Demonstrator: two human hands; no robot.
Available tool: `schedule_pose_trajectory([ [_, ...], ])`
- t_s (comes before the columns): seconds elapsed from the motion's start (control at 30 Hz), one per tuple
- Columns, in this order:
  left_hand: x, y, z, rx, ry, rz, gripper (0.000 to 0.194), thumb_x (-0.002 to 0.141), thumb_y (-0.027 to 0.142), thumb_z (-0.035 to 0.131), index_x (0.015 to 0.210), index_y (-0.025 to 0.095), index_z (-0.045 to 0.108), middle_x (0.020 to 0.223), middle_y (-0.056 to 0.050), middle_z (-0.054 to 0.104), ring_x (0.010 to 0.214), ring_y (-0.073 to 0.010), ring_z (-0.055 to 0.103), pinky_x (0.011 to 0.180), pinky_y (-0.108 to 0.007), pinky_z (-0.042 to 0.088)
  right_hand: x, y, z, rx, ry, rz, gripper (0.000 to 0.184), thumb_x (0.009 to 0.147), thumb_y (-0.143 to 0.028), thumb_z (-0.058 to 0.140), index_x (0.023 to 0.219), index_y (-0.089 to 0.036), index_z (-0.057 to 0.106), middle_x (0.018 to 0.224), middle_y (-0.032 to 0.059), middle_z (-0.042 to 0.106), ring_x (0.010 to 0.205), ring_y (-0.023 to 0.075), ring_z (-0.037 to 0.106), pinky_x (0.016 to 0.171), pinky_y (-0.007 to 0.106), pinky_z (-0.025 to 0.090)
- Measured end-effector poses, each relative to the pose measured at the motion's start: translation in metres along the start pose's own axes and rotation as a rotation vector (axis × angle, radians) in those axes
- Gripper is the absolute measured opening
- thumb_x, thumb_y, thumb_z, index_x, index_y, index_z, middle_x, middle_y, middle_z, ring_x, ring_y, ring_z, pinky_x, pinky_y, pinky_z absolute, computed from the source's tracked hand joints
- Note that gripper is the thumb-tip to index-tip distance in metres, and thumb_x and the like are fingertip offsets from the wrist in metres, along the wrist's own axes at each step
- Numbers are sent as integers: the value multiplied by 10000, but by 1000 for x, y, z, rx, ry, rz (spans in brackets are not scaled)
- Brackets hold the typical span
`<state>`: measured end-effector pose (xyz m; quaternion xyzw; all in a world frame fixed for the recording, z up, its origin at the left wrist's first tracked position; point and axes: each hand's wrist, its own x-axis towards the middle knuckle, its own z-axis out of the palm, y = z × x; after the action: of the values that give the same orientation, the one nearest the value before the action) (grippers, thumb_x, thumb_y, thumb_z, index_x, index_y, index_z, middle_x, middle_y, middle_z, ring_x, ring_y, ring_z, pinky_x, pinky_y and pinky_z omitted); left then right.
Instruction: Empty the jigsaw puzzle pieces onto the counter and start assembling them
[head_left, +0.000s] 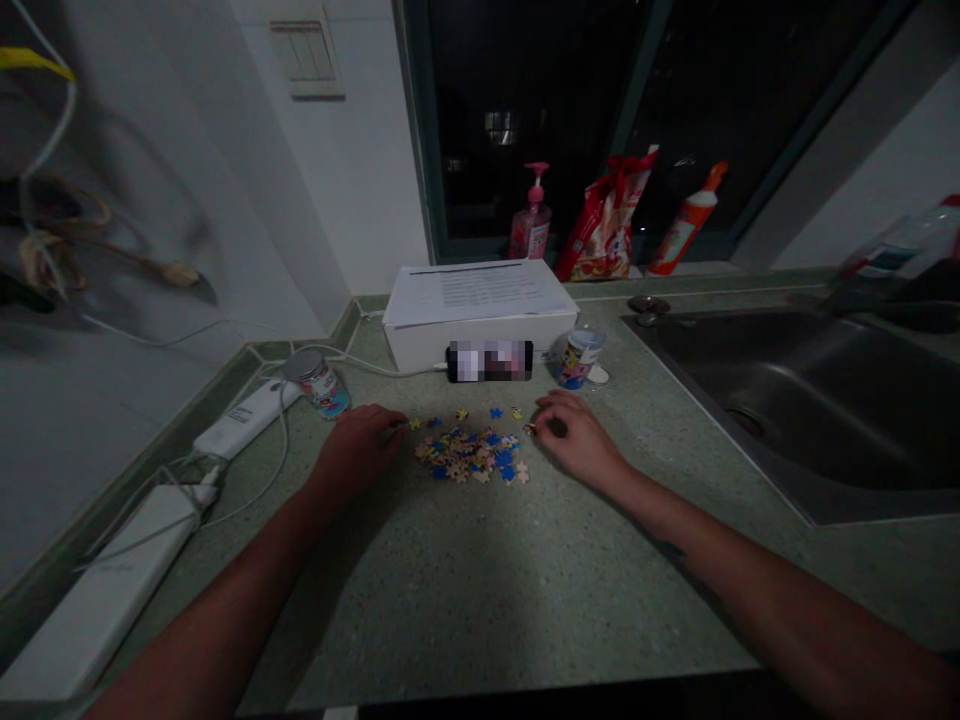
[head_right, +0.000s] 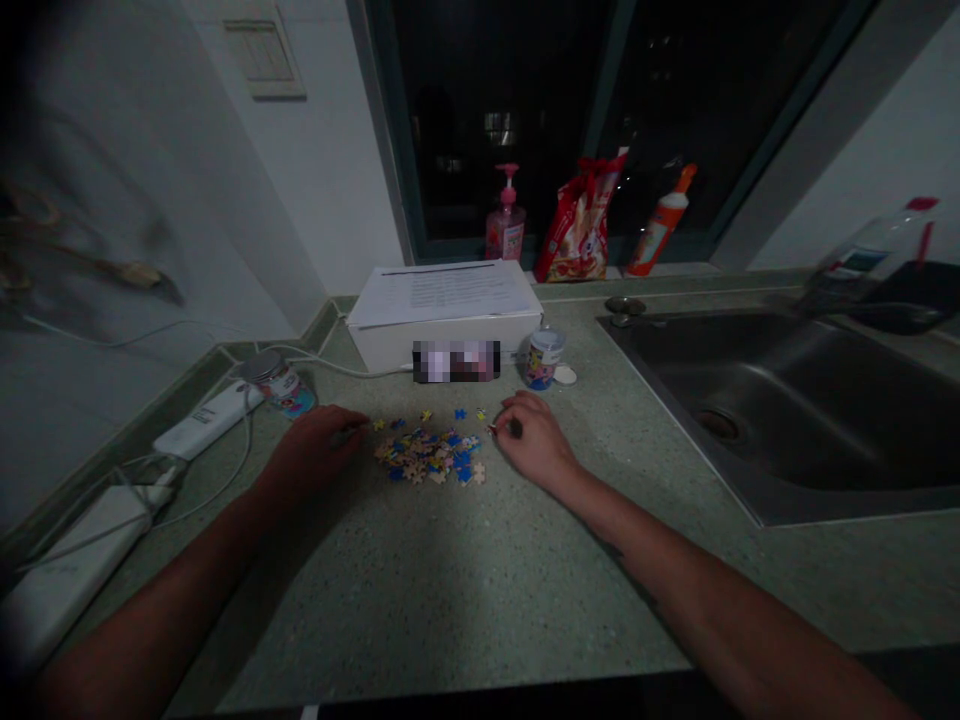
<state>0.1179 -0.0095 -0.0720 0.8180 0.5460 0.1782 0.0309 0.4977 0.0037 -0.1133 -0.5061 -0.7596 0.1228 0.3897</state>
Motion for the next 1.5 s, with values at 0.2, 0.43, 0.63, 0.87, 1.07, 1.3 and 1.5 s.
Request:
schedule_pose_trajectory([
  [0.2,1,0,1,1,-22,-6,274,993,301,563,1111,215,794,1063,-111,796,1002,-297,728,921,-456,545,0,2,2,-70,22,30,69,843,-192,710,859,-235,761,1113,142,770,1184,357,688,1097,609,510],
  [0.43,0,5,0,-46,-49,53,235,984,270,580,1027,204,802,993,-104,786,965,-283,727,905,-435,525,0,-7,-12,-13,56,-55,162,942,-233,613,1033,-244,747,1163,112,789,1235,338,681,1132,604,488],
  [0.63,-3,13,2,-37,-139,200,219,992,229,598,1067,225,804,1017,-90,776,986,-281,719,936,-452,531,1,-14,-20,-15,73,-93,188,961,-246,589,1075,-258,738,1170,97,799,1276,351,671,1133,625,488],
  [0.87,-9,17,-3,-69,-135,274,314,937,122,593,1177,215,772,1153,-109,766,1087,-289,705,999,-476,522,0,-13,-20,-32,51,-98,204,975,-269,574,1080,-251,748,1165,106,804,1276,373,672,1121,657,499],
  [1.07,-5,19,-2,-70,-188,223,214,1032,251,566,1099,210,764,1081,-103,760,1035,-279,699,957,-450,537,0,-16,-18,-15,48,-110,213,949,-252,582,1068,-270,757,1151,89,808,1247,357,691,1145,648,487],
  [1.3,-3,19,-5,-151,-197,111,221,1023,270,555,1067,243,770,1048,-72,779,998,-260,715,933,-416,561,-2,-15,-17,-7,48,-116,209,951,-261,586,1065,-276,761,1145,83,809,1278,358,673,1145,640,490],
  [1.5,-2,13,-6,-157,-194,-33,239,994,260,561,1090,223,776,1078,-108,803,971,-286,751,863,-414,568,-1,-15,-17,3,28,-103,214,954,-266,594,1071,-293,771,1141,71,809,1284,354,670,1158,670,475],
])
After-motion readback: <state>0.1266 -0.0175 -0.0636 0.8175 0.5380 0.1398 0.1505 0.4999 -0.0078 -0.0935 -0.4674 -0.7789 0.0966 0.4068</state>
